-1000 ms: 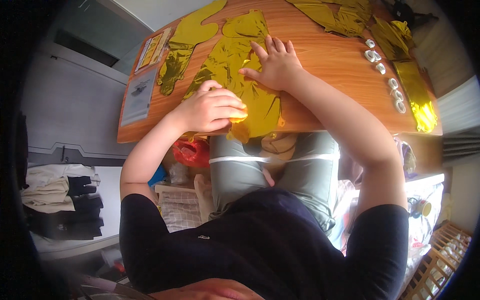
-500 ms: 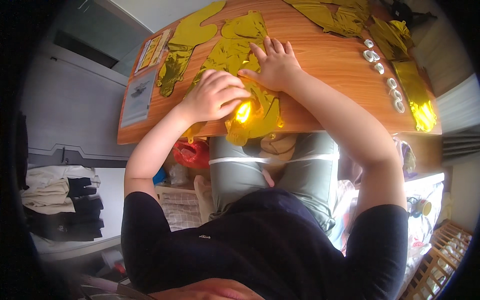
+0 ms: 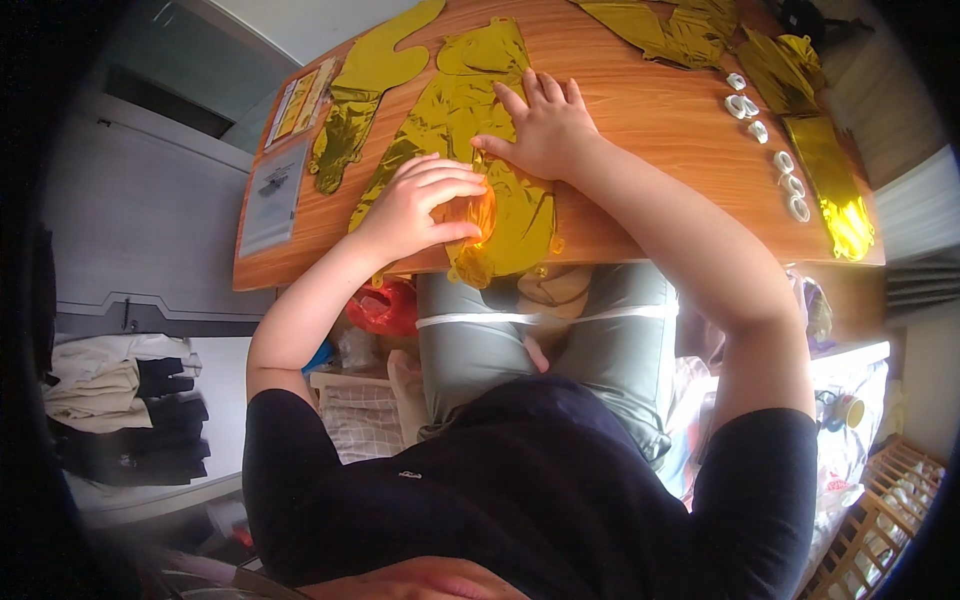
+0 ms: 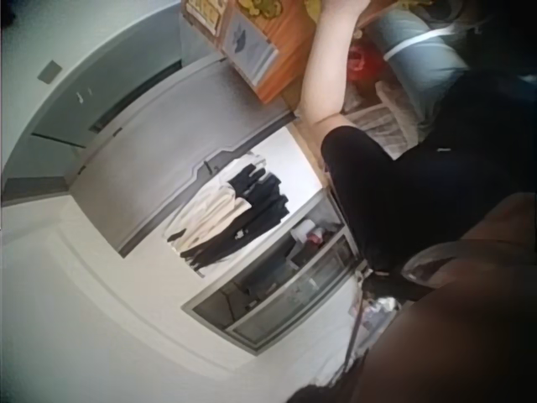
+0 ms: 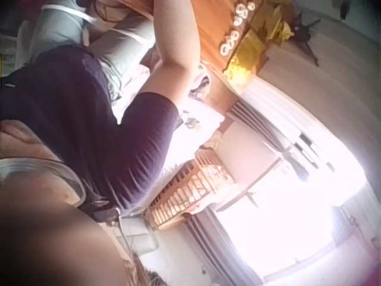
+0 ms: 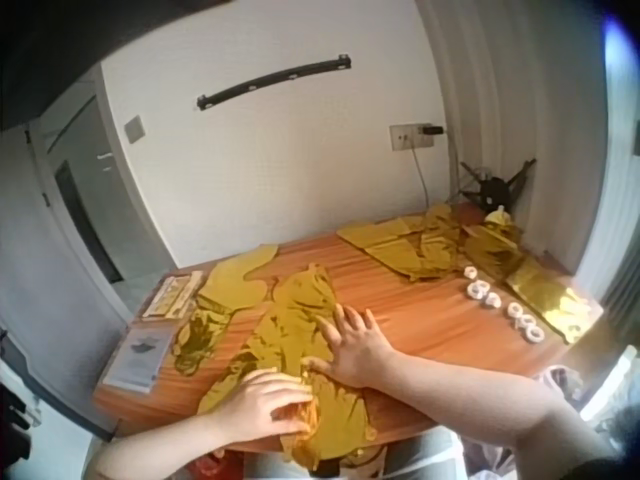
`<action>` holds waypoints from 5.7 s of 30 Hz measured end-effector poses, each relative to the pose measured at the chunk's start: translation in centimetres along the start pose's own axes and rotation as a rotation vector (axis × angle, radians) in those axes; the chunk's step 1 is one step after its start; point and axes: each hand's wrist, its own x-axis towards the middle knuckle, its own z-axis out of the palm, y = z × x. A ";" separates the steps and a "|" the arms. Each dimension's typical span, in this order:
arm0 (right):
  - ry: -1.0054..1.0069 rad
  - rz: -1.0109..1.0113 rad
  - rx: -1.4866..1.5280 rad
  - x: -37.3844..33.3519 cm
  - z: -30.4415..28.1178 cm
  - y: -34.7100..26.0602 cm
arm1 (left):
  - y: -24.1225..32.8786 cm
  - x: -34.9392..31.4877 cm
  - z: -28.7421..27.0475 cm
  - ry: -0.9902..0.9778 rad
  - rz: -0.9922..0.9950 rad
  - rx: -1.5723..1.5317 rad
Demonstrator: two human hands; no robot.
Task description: Folding and organizing gold foil character balloons on a wooden desk.
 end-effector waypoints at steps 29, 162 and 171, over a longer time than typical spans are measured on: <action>-0.027 -0.009 0.001 -0.1 -0.9 -0.1 | 0.5 0.3 -0.6 -0.232 -0.229 -0.012; -0.130 -0.844 0.236 -1.3 -5.5 -4.1 | -8.7 2.5 1.8 -0.029 -0.158 0.060; -0.005 -0.809 0.308 -2.2 -4.4 -3.3 | -9.0 2.3 0.6 -0.156 -0.145 -0.037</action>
